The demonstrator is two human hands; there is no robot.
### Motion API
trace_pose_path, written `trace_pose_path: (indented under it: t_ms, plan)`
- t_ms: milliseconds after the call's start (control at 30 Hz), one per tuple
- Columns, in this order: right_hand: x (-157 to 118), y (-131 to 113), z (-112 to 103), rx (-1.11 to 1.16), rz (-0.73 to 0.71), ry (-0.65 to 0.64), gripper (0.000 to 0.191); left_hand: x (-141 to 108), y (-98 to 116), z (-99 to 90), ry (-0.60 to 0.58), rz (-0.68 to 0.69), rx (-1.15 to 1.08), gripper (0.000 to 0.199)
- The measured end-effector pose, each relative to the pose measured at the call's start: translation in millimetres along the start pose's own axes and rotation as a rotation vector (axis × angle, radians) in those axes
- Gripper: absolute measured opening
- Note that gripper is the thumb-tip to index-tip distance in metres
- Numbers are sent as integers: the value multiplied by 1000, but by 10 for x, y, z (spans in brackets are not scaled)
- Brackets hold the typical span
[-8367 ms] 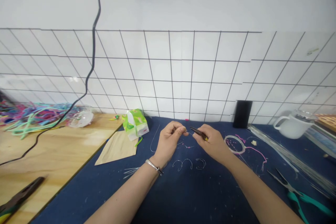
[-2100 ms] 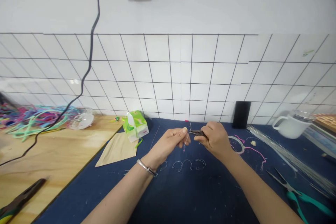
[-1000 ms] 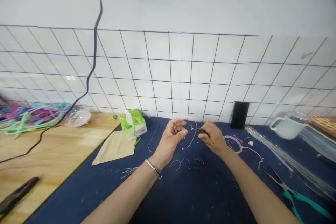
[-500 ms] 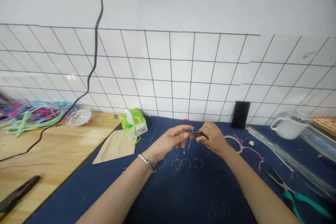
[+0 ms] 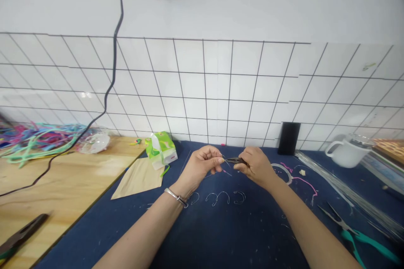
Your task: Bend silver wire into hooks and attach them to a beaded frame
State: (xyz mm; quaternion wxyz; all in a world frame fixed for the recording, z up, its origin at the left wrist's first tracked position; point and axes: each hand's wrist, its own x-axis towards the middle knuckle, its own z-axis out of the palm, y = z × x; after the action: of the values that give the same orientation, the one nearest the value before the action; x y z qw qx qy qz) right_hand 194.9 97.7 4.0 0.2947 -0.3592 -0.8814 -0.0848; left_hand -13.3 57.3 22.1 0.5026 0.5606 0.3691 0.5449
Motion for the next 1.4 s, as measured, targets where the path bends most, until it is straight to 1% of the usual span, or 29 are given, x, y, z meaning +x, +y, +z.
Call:
trace_pose_path:
  t_ms: [200, 367, 700, 900, 1033, 1167, 1267, 1400]
  plan:
    - [39, -95, -70, -23, 110, -22, 47, 21, -45, -29, 106, 24, 25, 18]
    - [45, -216, -121, -181, 151, -8, 50, 23, -73, -28, 118, 21, 22, 19]
    - [45, -277, -192, -382, 131, 51, 49, -5, -95, 15, 101, -2, -37, 19]
    - [35, -258, -213, -424, 98, 59, 49, -2, -89, 28, 45, -8, -93, 16]
    - [30, -236, -214, -433, 86, 62, 48, -7, -74, 40, 35, 14, -92, 23]
    - [31, -243, -211, -439, 70, 65, 48, -17, -112, 51, 70, 12, -92, 17]
    - [36, -246, -204, -436, 71, 79, 50, -26, -143, 63, 117, 12, -125, 18]
    - [40, -233, -188, -411, 79, 83, 51, -33, -146, 77, 123, 7, -145, 19]
